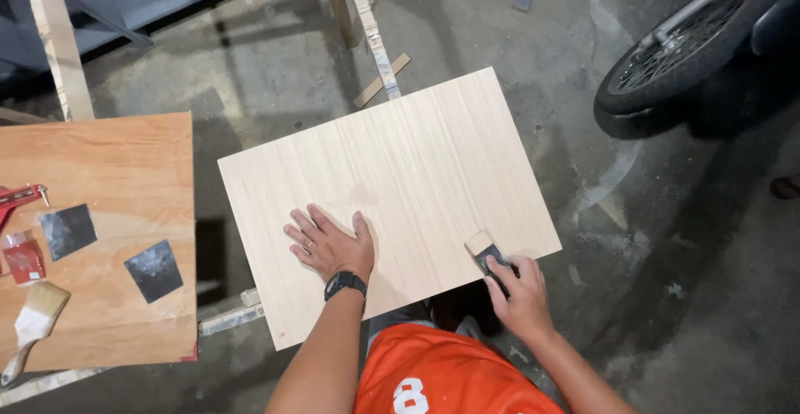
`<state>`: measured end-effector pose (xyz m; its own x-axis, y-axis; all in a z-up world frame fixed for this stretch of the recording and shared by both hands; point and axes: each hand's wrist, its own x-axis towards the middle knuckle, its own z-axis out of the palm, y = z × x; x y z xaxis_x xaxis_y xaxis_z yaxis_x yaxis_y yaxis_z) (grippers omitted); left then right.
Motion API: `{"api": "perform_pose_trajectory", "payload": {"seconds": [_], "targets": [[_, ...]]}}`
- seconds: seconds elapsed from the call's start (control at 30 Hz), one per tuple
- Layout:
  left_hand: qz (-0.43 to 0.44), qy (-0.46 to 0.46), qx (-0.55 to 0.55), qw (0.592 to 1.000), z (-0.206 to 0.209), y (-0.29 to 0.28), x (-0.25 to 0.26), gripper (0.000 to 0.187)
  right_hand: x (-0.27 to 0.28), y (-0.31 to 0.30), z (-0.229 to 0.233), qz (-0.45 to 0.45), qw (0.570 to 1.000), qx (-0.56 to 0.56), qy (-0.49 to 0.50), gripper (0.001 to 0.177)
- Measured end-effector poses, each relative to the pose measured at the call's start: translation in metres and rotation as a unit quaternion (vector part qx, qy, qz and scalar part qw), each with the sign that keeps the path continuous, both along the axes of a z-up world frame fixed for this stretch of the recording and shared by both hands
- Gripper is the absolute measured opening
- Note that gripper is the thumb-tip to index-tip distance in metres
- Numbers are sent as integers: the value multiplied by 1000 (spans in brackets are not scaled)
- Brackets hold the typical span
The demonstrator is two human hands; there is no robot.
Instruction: The person is manually sanding the surface and edges of a rectangular wooden board using a small piece of sandpaper.
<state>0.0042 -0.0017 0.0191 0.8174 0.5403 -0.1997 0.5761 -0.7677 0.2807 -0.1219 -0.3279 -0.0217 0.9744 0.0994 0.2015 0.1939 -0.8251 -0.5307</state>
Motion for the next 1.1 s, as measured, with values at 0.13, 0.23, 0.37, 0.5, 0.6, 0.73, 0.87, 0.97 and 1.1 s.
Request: {"api": "perform_pose_trajectory", "payload": {"seconds": [0.13,0.23,0.37,0.5,0.6,0.73,0.87,0.97,1.1], "targets": [[-8,-53,49,997,-27,4,-6,100,61,8,-28,-13,998,-58,-15,32],[-7,-45,48,998,-30,5,-7,99,161,29,-40,-15,996,-70,-43,29],[-6,-40,59,997,-34,5,-5,101,313,59,-53,-34,992,-76,-99,29],[-7,-28,55,998,-31,4,-6,103,384,78,-36,-67,996,-66,5,29],[-7,-32,61,998,-29,3,-4,101,353,69,-27,-54,997,-48,-10,29],[-15,-34,60,998,-20,2,-6,99,206,35,-13,-47,998,-48,1,28],[-14,-28,52,998,-20,2,-7,99,53,-5,-10,-41,997,-58,-17,31],[-12,-22,51,998,-19,3,-5,99,7,-19,-23,-50,996,-69,-6,33],[-10,-22,45,999,-19,2,-5,98,50,-10,-34,-53,996,-67,3,31]]}}
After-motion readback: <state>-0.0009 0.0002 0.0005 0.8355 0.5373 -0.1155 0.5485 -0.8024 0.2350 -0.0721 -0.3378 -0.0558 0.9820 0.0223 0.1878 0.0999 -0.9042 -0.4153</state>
